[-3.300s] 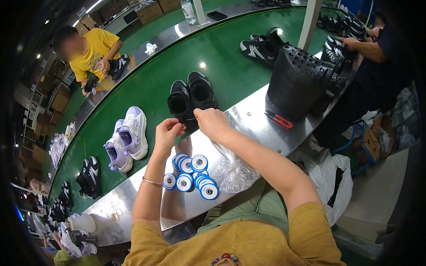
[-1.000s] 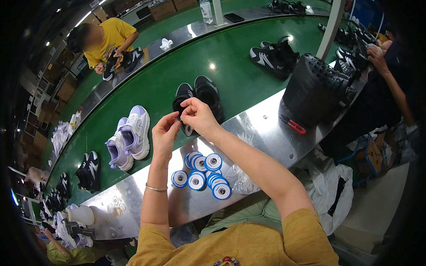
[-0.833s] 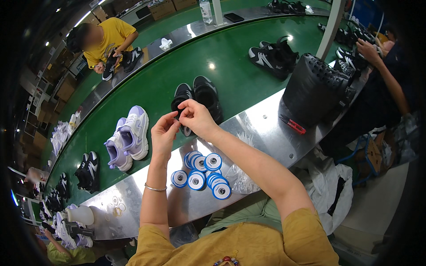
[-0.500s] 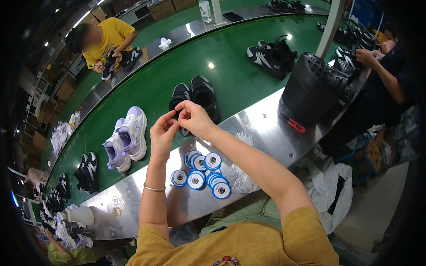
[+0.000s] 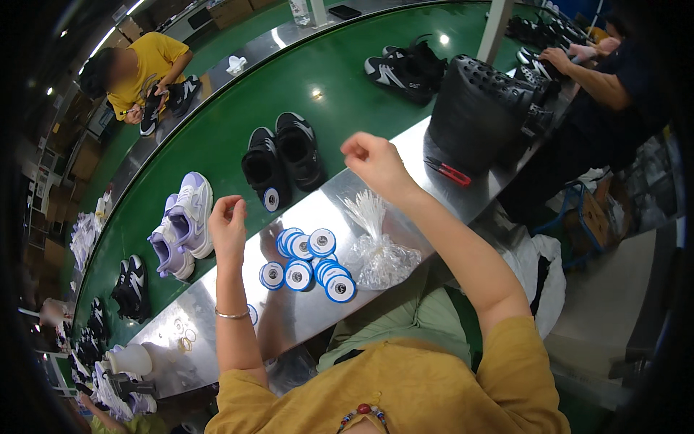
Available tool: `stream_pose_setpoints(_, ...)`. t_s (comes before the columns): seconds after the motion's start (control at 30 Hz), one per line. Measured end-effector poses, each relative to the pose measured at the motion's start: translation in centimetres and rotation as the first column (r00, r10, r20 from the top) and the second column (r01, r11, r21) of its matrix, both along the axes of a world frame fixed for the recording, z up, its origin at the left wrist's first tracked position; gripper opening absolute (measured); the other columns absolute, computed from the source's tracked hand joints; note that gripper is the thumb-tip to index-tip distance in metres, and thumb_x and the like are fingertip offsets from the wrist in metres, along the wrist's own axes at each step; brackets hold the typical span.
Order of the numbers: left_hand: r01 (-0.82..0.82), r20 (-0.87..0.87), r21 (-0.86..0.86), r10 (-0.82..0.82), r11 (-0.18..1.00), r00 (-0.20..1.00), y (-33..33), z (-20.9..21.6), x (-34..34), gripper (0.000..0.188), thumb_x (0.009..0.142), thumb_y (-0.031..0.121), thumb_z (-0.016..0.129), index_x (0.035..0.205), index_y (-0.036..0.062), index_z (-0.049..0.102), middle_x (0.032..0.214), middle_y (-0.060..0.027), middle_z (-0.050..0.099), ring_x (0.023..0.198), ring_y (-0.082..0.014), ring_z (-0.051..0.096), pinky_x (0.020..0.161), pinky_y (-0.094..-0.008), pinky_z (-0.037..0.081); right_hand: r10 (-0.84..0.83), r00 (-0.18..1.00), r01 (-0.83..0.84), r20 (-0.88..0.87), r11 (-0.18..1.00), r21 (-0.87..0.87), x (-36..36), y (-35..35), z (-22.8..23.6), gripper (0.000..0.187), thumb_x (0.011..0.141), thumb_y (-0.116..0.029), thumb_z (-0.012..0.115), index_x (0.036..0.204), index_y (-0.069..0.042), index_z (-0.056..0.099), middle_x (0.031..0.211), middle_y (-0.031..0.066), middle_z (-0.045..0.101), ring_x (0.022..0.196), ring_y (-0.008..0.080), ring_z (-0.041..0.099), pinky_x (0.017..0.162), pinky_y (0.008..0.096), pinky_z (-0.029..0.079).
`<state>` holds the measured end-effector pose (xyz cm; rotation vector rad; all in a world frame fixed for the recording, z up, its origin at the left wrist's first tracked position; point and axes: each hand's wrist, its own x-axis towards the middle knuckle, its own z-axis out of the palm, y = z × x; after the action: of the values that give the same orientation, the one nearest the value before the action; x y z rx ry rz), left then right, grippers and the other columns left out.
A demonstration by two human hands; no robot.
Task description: The person attaches circular tags to shoes on a conveyor belt using plastic fasteners by hand.
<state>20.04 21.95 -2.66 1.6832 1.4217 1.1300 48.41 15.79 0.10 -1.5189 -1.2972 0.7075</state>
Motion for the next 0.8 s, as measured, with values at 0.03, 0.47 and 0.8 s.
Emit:
stream_pose_setpoints(0.03,-0.036,-0.095,0.092,0.045,0.995,0.994,-0.5,-0.1,-0.1,0.011,0.085,0.008,0.06,0.092,-0.0012,0.062,0.078,-0.0053,0.061,0.066,-0.011,0.054,0.057,-0.025,0.042,-0.009,1.0,0.01,0.003,1.0,-0.002,0.7,-1.0,-0.5,0.014,0.079,-0.004,0.062,0.092,0.001,0.062,0.077,0.0031,0.062,0.072,0.0092,0.055,0.067,0.0238,0.044)
stream_pose_setpoints(0.47,0.558,-0.295,0.246,-0.487,0.792,0.822,-13.0,-0.1,11.9,0.023,0.076,0.003,0.065,0.098,-0.0018,0.059,0.1,-0.0177,0.06,0.092,-0.034,0.057,0.079,-0.039,0.046,-0.041,0.855,0.239,0.517,0.916,-0.323,1.0,-0.9,-6.0,0.022,0.072,-0.019,0.063,0.073,0.002,0.067,0.078,0.0199,0.065,0.078,0.0346,0.065,0.072,0.042,0.051)
stream_pose_setpoints(0.8,0.595,-0.465,0.237,-0.449,0.768,0.763,-14.8,-3.0,14.6,0.031,0.076,0.009,0.064,0.102,-0.0073,0.059,0.108,-0.0225,0.056,0.098,-0.0353,0.054,0.083,-0.0409,0.046,-0.216,0.915,0.271,0.339,0.955,-0.122,3.6,-1.7,-6.9,0.014,0.074,-0.015,0.062,0.072,-0.001,0.062,0.079,0.0174,0.064,0.074,0.0349,0.062,0.069,0.0431,0.049)
